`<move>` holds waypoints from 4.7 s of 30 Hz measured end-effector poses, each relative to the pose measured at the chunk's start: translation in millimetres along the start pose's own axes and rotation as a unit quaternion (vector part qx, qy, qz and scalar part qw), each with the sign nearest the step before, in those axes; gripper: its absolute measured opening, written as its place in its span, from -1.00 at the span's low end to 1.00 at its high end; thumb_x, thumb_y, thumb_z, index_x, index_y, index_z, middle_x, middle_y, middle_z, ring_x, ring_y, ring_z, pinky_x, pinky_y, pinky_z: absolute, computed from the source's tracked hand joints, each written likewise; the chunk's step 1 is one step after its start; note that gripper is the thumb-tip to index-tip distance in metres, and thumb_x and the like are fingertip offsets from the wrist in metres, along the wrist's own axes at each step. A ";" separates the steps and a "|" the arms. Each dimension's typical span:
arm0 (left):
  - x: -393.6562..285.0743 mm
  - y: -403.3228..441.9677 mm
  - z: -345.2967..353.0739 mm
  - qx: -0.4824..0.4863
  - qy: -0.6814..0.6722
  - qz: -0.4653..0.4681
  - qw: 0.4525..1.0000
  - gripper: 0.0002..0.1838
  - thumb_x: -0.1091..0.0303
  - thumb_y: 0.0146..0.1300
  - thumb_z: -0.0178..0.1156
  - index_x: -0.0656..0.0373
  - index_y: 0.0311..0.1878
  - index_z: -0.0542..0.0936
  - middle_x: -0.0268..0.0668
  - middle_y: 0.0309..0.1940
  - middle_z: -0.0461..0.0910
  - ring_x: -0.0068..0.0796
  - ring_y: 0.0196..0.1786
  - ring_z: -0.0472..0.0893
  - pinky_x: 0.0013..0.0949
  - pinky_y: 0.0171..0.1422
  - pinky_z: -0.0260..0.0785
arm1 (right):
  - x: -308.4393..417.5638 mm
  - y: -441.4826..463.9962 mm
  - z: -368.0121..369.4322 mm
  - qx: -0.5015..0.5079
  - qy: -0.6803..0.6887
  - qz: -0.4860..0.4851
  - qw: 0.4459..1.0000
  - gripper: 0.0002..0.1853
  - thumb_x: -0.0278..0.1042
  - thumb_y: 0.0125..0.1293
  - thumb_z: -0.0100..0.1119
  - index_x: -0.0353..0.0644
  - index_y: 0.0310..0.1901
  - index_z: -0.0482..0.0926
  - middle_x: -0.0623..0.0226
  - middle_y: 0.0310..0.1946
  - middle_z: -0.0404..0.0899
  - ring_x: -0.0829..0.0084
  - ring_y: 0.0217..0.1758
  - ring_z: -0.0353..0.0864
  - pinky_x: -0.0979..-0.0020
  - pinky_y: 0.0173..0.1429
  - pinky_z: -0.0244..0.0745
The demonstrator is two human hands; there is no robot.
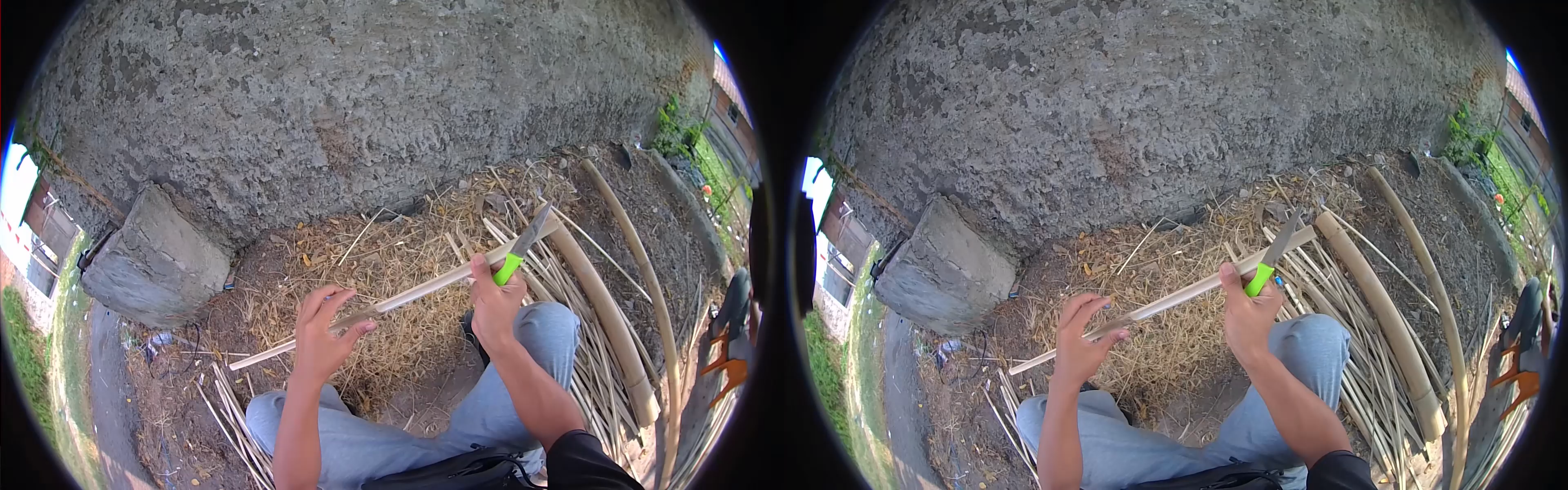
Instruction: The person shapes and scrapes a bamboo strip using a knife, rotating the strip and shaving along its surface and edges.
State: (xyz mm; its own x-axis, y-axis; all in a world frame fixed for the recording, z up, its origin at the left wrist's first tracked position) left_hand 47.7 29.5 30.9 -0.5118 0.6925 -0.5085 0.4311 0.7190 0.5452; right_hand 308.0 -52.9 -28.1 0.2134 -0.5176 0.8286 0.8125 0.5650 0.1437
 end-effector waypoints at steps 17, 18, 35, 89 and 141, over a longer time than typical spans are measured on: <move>21.0 -17.5 37.0 0.033 -0.136 -0.106 0.984 -0.95 0.57 0.22 0.28 0.23 -0.32 0.69 -0.23 -0.42 0.67 -0.24 -0.32 0.62 -0.20 -0.13 0.42 | -26.5 -43.0 25.8 0.066 -0.017 0.063 0.996 -0.75 -0.33 0.40 0.36 -0.21 -0.40 0.54 0.55 -0.64 0.42 0.77 -0.65 0.27 0.59 -0.59 0.07; 22.7 -18.4 36.7 0.032 -0.133 -0.110 0.984 -0.95 0.57 0.22 0.28 0.23 -0.32 0.69 -0.23 -0.42 0.67 -0.24 -0.32 0.62 -0.20 -0.13 0.42 | -27.5 -44.1 27.0 0.069 -0.016 0.067 0.995 -0.75 -0.33 0.40 0.36 -0.21 -0.40 0.54 0.55 -0.64 0.42 0.77 -0.65 0.27 0.59 -0.59 0.07; 36.4 -7.8 -20.9 -0.076 -0.050 -0.057 0.994 -0.66 0.13 0.32 0.36 0.26 -0.14 0.60 -0.18 -0.22 0.65 -0.25 -0.16 0.63 -0.21 -0.04 0.45 | -11.0 -13.7 10.4 -0.028 0.024 0.056 0.998 -0.75 -0.31 0.42 0.33 -0.15 -0.39 0.50 0.61 -0.64 0.32 0.79 -0.71 0.13 0.57 -0.65 -0.03; 15.6 -21.1 -7.5 -0.050 0.074 0.031 0.996 -0.82 0.40 0.14 0.46 0.26 -0.25 0.70 -0.26 -0.47 0.62 -0.35 -0.60 0.52 -0.31 -0.55 0.29 | -21.0 -6.0 11.6 0.046 -0.034 0.201 0.978 -0.72 -0.15 0.45 0.24 -0.21 -0.04 0.61 0.39 -0.32 0.65 0.82 -0.69 0.13 0.64 -0.65 0.02; -4.2 -175.4 -44.1 -0.054 -0.138 -0.366 0.919 -0.60 0.11 0.50 0.18 0.31 -0.15 0.75 -0.50 -0.65 0.44 -0.76 -0.55 0.32 -0.54 -0.48 0.11 | -14.5 -147.6 60.9 0.482 -0.405 -0.223 0.744 -0.69 -0.08 0.35 0.30 -0.19 -0.32 0.61 0.26 -0.60 0.60 0.18 -0.64 0.61 0.17 -0.62 0.43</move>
State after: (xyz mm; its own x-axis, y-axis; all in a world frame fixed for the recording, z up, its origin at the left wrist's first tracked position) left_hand -58.6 -102.2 -33.2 -0.4207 0.0252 -0.9069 -0.0366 0.9983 0.0447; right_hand 151.9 -89.7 -28.4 -0.6758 -0.4554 0.5795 -0.1464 0.8535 0.5000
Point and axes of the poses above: each hand's wrist, its own y-axis towards the middle knuckle, its own z-axis out of the palm, x = y × z, the point moved 6 cm from there along y, towards the middle knuckle
